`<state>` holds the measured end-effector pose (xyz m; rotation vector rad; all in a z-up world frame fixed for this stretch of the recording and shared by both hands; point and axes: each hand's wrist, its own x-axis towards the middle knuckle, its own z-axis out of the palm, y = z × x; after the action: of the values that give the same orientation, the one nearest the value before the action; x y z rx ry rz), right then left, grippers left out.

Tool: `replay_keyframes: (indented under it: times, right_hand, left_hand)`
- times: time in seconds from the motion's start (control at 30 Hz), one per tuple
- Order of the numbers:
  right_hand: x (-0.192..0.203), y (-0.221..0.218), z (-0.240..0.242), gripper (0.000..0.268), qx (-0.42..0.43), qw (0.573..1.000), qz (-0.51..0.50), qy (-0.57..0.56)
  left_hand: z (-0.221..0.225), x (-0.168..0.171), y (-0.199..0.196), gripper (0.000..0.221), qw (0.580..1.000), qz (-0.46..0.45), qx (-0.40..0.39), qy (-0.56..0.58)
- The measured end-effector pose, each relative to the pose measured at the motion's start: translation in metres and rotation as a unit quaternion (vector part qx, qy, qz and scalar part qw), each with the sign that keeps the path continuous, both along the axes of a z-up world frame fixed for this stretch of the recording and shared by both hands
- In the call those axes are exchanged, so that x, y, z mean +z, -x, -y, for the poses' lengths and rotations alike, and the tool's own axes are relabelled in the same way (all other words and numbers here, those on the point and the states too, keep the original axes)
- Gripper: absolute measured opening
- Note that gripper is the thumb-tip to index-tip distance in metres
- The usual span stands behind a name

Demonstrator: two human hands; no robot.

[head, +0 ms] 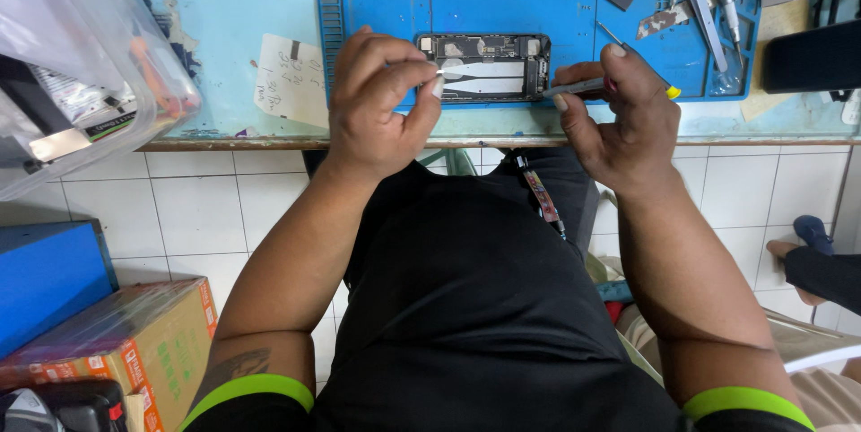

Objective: The person is repairing a mobile phone by removing internal components and using a screwdriver to unscrew small screws. They handle a phone frame, internal connectors, and tools on a blue repair mat.

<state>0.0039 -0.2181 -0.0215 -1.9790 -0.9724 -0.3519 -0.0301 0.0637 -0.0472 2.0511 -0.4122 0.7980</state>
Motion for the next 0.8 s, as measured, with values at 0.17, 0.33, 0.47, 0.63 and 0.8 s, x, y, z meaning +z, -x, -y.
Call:
replay_keyframes:
  times: [0.17,0.33,0.47,0.63,0.8]
  right_hand:
    - [0.027,-0.005,-0.003,0.063,-0.015,0.991,0.076,0.106]
    - [0.025,-0.008,-0.005,0.054,0.009,0.995,0.042,0.087]
    - [0.003,-0.008,-0.004,0.069,0.022,0.999,0.011,0.021]
    - [-0.020,-0.006,0.003,0.082,0.040,0.998,-0.015,-0.036]
    - [-0.018,-0.005,0.004,0.082,0.034,0.999,-0.010,-0.032]
  left_hand:
    - [-0.017,0.005,0.007,0.018,0.998,-0.010,0.059,-0.016]
    - [-0.019,-0.001,0.008,0.021,0.997,-0.014,0.078,0.013]
    - [-0.018,-0.005,0.008,0.022,0.997,-0.002,0.081,0.013]
    - [-0.019,-0.010,0.009,0.021,0.996,0.004,0.082,0.026]
    - [-0.019,-0.007,0.009,0.021,0.996,-0.003,0.081,0.043]
